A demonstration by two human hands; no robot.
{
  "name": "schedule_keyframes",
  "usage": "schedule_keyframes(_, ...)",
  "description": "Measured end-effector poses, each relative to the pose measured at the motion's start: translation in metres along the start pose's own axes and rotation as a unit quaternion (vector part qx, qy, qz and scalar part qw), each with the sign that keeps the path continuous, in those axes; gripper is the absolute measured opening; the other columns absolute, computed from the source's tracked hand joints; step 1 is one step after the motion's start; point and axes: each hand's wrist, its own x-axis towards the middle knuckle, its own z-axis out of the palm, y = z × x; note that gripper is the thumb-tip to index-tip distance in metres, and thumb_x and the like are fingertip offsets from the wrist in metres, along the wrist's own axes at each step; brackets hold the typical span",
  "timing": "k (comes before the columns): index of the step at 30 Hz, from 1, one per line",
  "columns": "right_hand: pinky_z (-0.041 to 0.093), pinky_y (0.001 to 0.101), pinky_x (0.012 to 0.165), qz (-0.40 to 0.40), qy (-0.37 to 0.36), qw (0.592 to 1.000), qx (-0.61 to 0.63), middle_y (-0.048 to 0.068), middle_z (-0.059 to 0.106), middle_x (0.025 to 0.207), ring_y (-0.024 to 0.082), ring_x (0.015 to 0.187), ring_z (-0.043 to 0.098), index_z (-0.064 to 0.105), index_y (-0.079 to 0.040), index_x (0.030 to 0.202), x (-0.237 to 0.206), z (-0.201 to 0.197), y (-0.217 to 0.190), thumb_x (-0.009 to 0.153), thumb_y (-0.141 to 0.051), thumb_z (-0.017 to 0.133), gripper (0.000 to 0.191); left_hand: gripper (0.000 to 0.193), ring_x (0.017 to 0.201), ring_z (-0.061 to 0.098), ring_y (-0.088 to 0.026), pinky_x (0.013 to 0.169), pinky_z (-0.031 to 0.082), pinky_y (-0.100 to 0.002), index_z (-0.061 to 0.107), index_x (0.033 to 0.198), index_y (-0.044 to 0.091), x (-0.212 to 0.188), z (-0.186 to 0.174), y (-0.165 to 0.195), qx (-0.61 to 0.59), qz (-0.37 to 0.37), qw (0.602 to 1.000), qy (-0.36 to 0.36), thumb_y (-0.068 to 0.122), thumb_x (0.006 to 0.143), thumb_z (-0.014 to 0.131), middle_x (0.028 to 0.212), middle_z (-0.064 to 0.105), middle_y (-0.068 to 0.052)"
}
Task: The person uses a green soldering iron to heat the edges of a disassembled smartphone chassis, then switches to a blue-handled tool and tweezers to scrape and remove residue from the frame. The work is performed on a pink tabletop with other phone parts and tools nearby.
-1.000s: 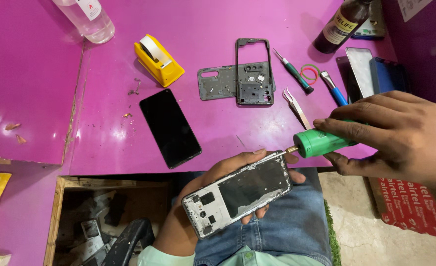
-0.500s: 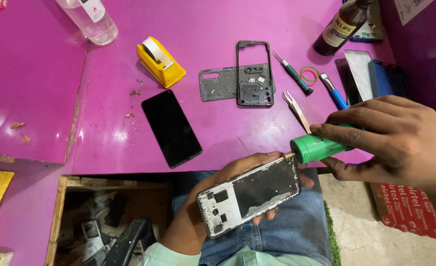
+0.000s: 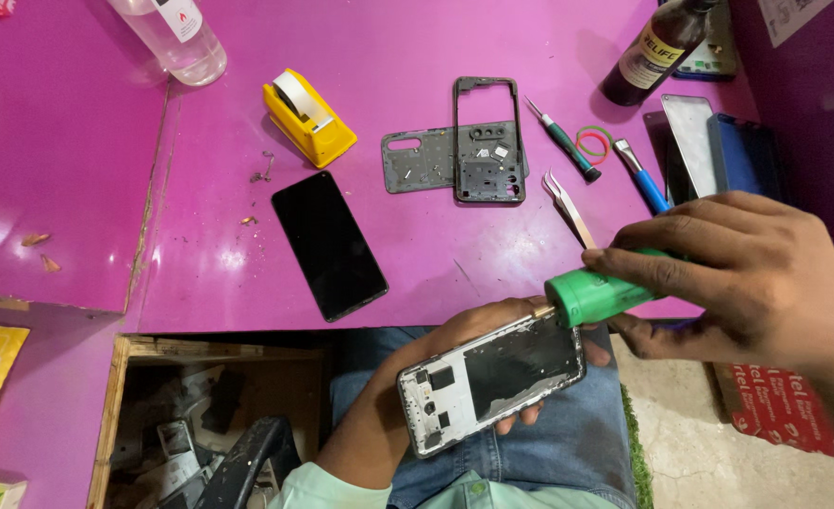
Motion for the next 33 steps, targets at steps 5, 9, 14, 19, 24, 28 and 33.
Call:
schedule_keyframes(5,0.054,0.0283,0.069,0.075,-0.002,0.984,0.160,0.004,0.074,0.103,0.015,0.081,0.070,0.072,-0.014,0.120,-0.018,-0.002,-0.007,0.072,-0.037,0.080,0.054,0.065,0.078,0.074,-0.035,0.062,0.062,-0.039,0.053,0.137,-0.006,0.004,-0.002,0.019,-0.007,0.153,0.988,0.010,0.054,0.113,0.043,0.103,0.070,-0.026)
schedule_keyframes(9,0.055,0.0284,0.072,0.299,0.002,0.898,0.322,0.005,0.072,0.098,0.016,0.085,0.068,0.069,-0.007,0.131,-0.047,0.017,-0.039,0.084,-0.028,0.077,0.052,0.073,0.101,0.072,-0.036,0.089,0.063,-0.045,0.052,0.143,-0.006,-0.004,0.000,0.039,-0.042,0.346,0.933,0.085,0.059,0.110,0.043,0.118,0.069,-0.025)
schedule_keyframes(14,0.056,0.0320,0.072,0.459,-0.021,0.827,0.324,0.009,0.074,0.099,0.019,0.086,0.068,0.070,-0.006,0.127,-0.069,0.063,-0.101,0.079,-0.027,0.078,0.052,0.074,0.116,0.066,-0.037,0.092,0.060,-0.056,0.048,0.151,0.002,-0.004,0.013,0.037,-0.046,0.452,0.889,0.048,0.062,0.108,0.036,0.136,0.062,-0.020)
schedule_keyframes(19,0.058,0.0339,0.076,0.494,0.006,0.791,0.361,0.013,0.076,0.096,0.021,0.086,0.076,0.074,-0.004,0.117,-0.072,0.086,-0.132,0.078,-0.028,0.078,0.046,0.073,0.112,0.068,-0.040,0.091,0.059,-0.059,0.049,0.153,0.007,-0.006,0.024,0.030,-0.012,0.546,0.838,-0.021,0.063,0.111,0.033,0.143,0.060,-0.019)
schedule_keyframes(24,0.059,0.0354,0.083,0.464,0.009,0.810,0.360,0.014,0.082,0.098,0.023,0.096,0.075,0.074,-0.002,0.115,-0.070,0.084,-0.133,0.076,-0.027,0.081,0.046,0.090,0.104,0.069,-0.038,0.095,0.057,-0.051,0.053,0.145,-0.001,-0.008,0.028,0.030,0.049,0.587,0.808,0.032,0.077,0.105,0.033,0.124,0.065,-0.023)
schedule_keyframes(28,0.059,0.0351,0.082,0.460,-0.010,0.813,0.355,0.014,0.080,0.099,0.023,0.095,0.075,0.075,-0.003,0.115,-0.069,0.081,-0.129,0.075,-0.027,0.080,0.047,0.086,0.098,0.069,-0.039,0.088,0.057,-0.053,0.055,0.140,-0.001,-0.002,0.031,0.031,-0.019,0.627,0.779,-0.013,0.075,0.107,0.031,0.122,0.066,-0.020)
schedule_keyframes(33,0.060,0.0342,0.079,0.433,-0.023,0.828,0.356,0.014,0.082,0.097,0.022,0.092,0.075,0.074,-0.002,0.115,-0.070,0.078,-0.124,0.075,-0.027,0.081,0.048,0.084,0.095,0.069,-0.038,0.087,0.057,-0.053,0.056,0.141,0.000,-0.001,0.034,0.029,0.001,0.640,0.768,-0.007,0.074,0.110,0.031,0.116,0.066,-0.022)
